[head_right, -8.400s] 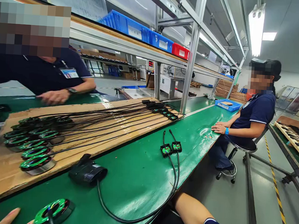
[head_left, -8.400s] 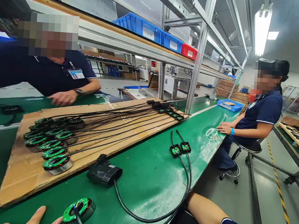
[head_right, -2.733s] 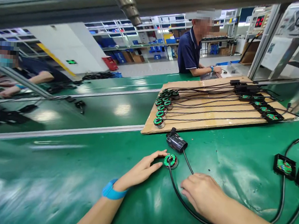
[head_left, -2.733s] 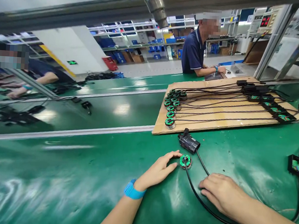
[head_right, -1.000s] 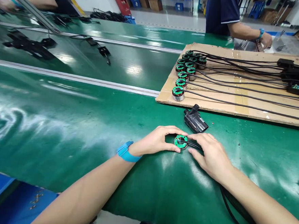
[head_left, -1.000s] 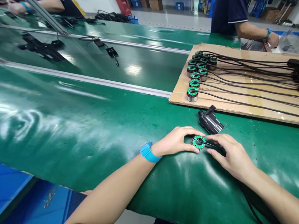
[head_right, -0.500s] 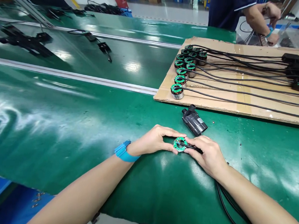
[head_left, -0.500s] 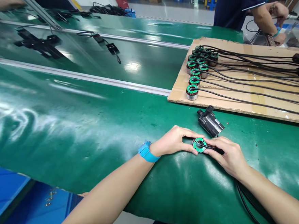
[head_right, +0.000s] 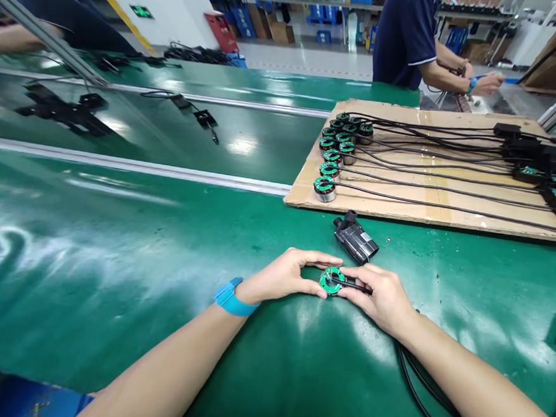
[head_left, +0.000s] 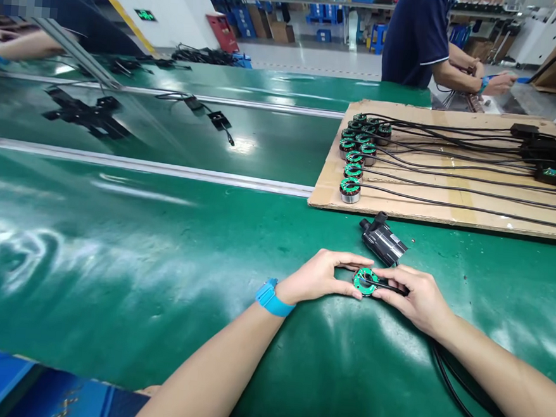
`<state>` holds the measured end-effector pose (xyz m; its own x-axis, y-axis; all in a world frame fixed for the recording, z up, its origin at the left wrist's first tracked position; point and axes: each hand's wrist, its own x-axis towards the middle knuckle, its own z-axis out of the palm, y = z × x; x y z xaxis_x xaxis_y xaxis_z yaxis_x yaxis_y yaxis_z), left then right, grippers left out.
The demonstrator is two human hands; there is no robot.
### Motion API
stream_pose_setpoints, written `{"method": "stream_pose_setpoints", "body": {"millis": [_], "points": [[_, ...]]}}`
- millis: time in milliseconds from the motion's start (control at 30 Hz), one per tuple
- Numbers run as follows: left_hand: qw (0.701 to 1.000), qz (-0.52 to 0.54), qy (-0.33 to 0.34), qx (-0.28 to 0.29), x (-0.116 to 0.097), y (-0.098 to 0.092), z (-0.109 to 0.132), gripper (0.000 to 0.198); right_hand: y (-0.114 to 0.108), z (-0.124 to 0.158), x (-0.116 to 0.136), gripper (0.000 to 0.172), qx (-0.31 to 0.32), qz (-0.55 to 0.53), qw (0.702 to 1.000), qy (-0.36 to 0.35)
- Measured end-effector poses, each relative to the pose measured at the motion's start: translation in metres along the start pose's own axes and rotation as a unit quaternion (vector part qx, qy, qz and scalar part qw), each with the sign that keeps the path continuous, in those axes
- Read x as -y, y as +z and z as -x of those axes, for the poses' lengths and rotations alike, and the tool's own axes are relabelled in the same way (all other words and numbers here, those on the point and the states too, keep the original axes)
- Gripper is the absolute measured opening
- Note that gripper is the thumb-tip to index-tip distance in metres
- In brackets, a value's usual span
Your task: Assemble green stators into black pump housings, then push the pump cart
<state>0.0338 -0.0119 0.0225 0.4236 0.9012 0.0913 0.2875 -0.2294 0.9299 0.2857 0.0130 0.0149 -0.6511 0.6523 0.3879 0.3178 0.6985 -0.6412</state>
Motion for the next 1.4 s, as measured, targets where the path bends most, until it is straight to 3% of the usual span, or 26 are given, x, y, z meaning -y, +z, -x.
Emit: {"method": "stream_pose_setpoints", "body": {"millis": [100, 233, 567, 767, 900, 1100, 1233, 1400], "points": [[0.999, 0.033, 0.011, -0.018, 0.002, 0.0, 0.001, 0.063, 0.001, 0.001, 0.0, 0.045, -0.007, -0.005, 1.0, 0.007], [0.998, -0.01, 0.031, -0.054, 0.0, 0.002, 0.002, 0.054, 0.004, 0.002, 0.001, 0.046, -0.034, -0.02, 0.999, 0.009], [0.998, 0.0, -0.002, -0.057, 0.002, 0.007, 0.003, 0.057, 0.007, 0.003, 0.008, 0.037, -0.067, -0.064, 0.995, 0.041], [0.998, -0.018, 0.014, -0.055, 0.001, 0.009, 0.004, 0.052, 0.009, 0.006, 0.007, 0.031, -0.088, -0.05, 0.995, 0.005], [0.992, -0.056, 0.089, -0.072, -0.004, 0.012, 0.007, 0.047, 0.005, 0.007, 0.01, 0.029, -0.119, 0.017, 0.99, -0.071], [0.965, -0.081, 0.236, -0.081, -0.029, 0.014, 0.014, 0.042, -0.004, 0.01, 0.024, 0.03, -0.156, 0.07, 0.968, -0.185], [0.958, -0.072, 0.264, -0.083, -0.04, 0.015, 0.017, 0.04, -0.006, 0.014, 0.03, 0.038, -0.155, 0.053, 0.968, -0.19], [0.957, -0.077, 0.268, -0.083, -0.044, 0.015, 0.022, 0.039, -0.007, 0.017, 0.033, 0.036, -0.159, 0.055, 0.966, -0.196]]}}
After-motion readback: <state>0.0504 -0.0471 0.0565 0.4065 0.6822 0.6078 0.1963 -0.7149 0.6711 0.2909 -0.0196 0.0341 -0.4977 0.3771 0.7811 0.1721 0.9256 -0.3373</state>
